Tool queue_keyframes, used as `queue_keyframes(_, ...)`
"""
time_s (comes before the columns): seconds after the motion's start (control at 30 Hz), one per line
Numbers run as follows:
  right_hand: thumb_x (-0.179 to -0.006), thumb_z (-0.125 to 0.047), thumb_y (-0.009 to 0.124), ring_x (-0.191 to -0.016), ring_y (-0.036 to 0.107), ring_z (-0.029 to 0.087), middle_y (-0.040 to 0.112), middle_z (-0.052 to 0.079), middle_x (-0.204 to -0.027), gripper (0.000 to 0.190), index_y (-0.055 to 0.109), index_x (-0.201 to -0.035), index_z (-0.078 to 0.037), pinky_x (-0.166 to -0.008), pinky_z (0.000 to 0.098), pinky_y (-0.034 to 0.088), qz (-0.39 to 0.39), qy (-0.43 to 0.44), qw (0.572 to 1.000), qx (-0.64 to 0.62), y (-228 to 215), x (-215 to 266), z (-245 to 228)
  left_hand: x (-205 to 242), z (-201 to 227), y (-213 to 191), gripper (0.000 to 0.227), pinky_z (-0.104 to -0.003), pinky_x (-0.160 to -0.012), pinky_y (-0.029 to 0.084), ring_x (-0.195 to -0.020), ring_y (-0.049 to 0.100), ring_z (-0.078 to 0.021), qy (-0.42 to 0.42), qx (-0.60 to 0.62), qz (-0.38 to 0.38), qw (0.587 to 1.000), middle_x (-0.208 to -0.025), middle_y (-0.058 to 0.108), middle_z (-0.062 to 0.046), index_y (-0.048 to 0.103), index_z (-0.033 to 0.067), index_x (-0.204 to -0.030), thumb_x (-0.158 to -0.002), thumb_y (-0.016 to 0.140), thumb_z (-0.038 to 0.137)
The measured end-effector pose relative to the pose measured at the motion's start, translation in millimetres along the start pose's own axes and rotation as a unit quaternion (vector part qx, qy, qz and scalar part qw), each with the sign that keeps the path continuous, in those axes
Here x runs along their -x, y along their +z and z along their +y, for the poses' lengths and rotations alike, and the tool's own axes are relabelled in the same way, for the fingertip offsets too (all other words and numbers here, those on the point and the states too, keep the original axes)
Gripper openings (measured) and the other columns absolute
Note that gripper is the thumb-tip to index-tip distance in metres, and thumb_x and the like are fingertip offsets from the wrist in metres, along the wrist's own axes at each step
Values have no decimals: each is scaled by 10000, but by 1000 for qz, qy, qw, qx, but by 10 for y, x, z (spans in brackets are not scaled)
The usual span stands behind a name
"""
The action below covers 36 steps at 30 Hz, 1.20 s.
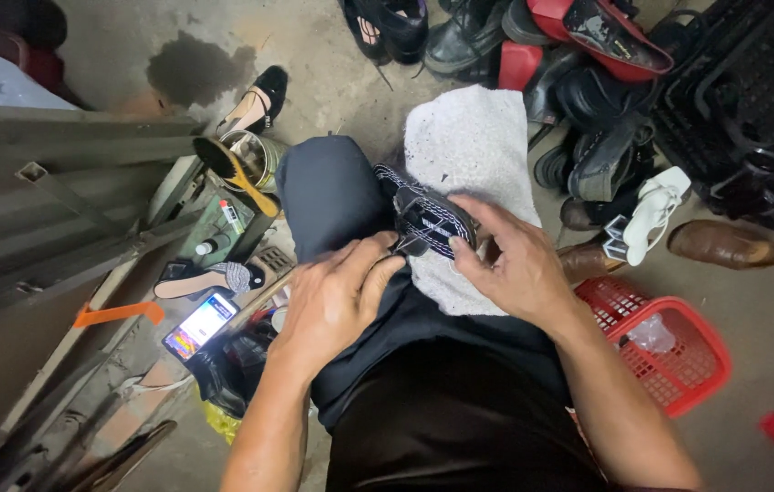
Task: The person sits on the floor and sews a black shoe using a needle and white thread. They repeatedly push the needle through the shoe's sole and pull the thread to secure the stitches.
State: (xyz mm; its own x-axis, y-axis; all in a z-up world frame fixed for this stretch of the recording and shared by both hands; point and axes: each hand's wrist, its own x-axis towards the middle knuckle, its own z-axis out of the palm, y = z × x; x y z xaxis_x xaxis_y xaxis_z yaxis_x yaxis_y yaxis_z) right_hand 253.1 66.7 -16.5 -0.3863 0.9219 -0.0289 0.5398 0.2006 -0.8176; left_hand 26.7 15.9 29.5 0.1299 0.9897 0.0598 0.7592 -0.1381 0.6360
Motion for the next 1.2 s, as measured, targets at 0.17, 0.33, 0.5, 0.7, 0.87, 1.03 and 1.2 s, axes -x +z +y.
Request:
queue_keyframes(0.17,-869,-192,752,-698,705,380,707,143,-748,454,697,-1316,-133,-576,469,548,-7,0,1000,-22,-18,-9,16,-76,-20,-89,333,-411,-528,580,-561,738,-305,-151,179,-162,959,-707,769,-122,653,32,-1259,-1031,536,245)
queue_keyframes(0.33,-878,-194,757,-664,697,349,696,126,-725,443,702,-1313,-132,-556,445,539,-4,4,1000,-28,2,-16,39,-46,-116,19,332,-411,-515,590,-528,733,-266,-192,267,-202,922,-722,764,-155,686,23,-1228,-1041,483,208)
queue_keyframes(0.5,-853,-162,786,-715,725,317,726,162,-828,463,691,-1298,-74,-554,415,562,-3,-58,998,-15,34,-17,87,-92,-44,169,350,-510,-644,576,-734,721,-425,-142,106,-180,968,-804,722,-166,704,70,-1189,-992,428,157)
queue_keyframes(0.7,-836,-165,787,-726,712,331,722,163,-847,486,685,-1295,-42,-601,472,562,-23,-102,994,29,29,-60,-26,-111,4,488,278,-508,-707,562,-842,697,-422,-154,113,-98,977,-812,639,-147,692,92,-1119,-1013,481,239)
queue_keyframes(0.87,-851,-239,794,-716,689,315,661,113,-768,459,691,-1265,-68,-617,452,559,-5,-93,995,48,80,-54,-55,-119,58,428,331,-514,-655,539,-770,703,-428,-180,104,-103,973,-723,652,-148,683,72,-1062,-1022,556,375)
queue_keyframes(1.03,-839,-320,790,-690,670,232,653,18,-787,453,700,-1254,-163,-624,405,552,-6,-84,994,67,192,-71,-64,-53,-30,347,372,-478,-619,526,-702,707,-426,-213,92,-103,967,-610,626,-140,656,83,-914,-1031,558,423)
queue_keyframes(1.2,-816,-317,787,-712,680,201,700,-15,-1021,495,673,-1284,-203,-644,412,553,-10,-78,995,61,212,-40,-28,-26,-32,316,446,-464,-613,532,-682,722,-402,-224,61,-102,967,-540,614,-100,626,109,-820,-1004,581,513)
